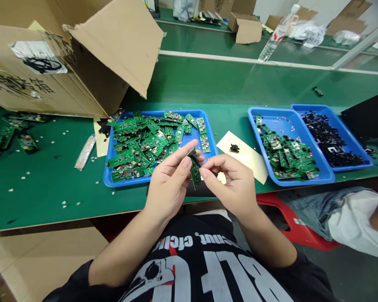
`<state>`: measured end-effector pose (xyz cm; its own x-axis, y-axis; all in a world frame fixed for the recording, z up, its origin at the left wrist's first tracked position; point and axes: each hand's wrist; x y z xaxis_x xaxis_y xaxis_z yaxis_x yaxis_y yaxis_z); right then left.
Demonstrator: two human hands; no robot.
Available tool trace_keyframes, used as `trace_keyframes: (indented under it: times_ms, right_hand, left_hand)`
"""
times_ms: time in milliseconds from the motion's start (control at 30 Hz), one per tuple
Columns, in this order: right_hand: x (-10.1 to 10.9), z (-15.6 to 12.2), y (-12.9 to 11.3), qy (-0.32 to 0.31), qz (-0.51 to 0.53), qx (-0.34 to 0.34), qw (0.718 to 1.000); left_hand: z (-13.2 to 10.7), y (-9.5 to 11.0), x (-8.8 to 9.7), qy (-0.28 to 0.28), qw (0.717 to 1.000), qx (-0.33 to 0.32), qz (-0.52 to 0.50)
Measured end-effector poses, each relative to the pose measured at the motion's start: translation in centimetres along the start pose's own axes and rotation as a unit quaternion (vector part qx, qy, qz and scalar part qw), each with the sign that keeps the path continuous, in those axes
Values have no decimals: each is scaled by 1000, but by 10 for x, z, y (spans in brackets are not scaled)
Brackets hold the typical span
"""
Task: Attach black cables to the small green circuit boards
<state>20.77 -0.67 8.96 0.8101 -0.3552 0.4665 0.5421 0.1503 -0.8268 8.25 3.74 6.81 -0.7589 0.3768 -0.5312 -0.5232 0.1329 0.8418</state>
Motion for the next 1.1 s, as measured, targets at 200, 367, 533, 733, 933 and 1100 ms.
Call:
trace_keyframes:
  times_ms: [200,367,533,733,933,1100]
  right_hand:
    - [-6,-5,3,-156,320,-182,917]
    - [-3,-8,-4,-198,461,-232,833]
    - [4,-13,-14,-230,521,-250,783]
    - [7,-14,-16,-240,516,-254,782]
    - [6,-6,-3,-250,487,-278,790]
    - [10,0,-1,-219,354,-245,876]
  left_hand:
    - [2,-4,6,-7,990,-128,56]
    - [2,0,12,-46,963,-221,148]
    - [3,-2,19,-47,899,-343,269]
    - [11,-2,21,-72,888,-388,234]
    - [14,0,23,-95,891,-407,180]
    - [15,-2,28,-108,882,-419,185]
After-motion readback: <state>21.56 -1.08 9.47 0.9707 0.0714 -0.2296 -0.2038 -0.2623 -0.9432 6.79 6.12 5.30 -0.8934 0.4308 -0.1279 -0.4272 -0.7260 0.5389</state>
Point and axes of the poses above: each hand's wrist, its own z-axis towards the middle knuckle, its own x-axis out of the back of the hand, y = z × x, and after that the axes turned 12 degrees about -z, right-handed
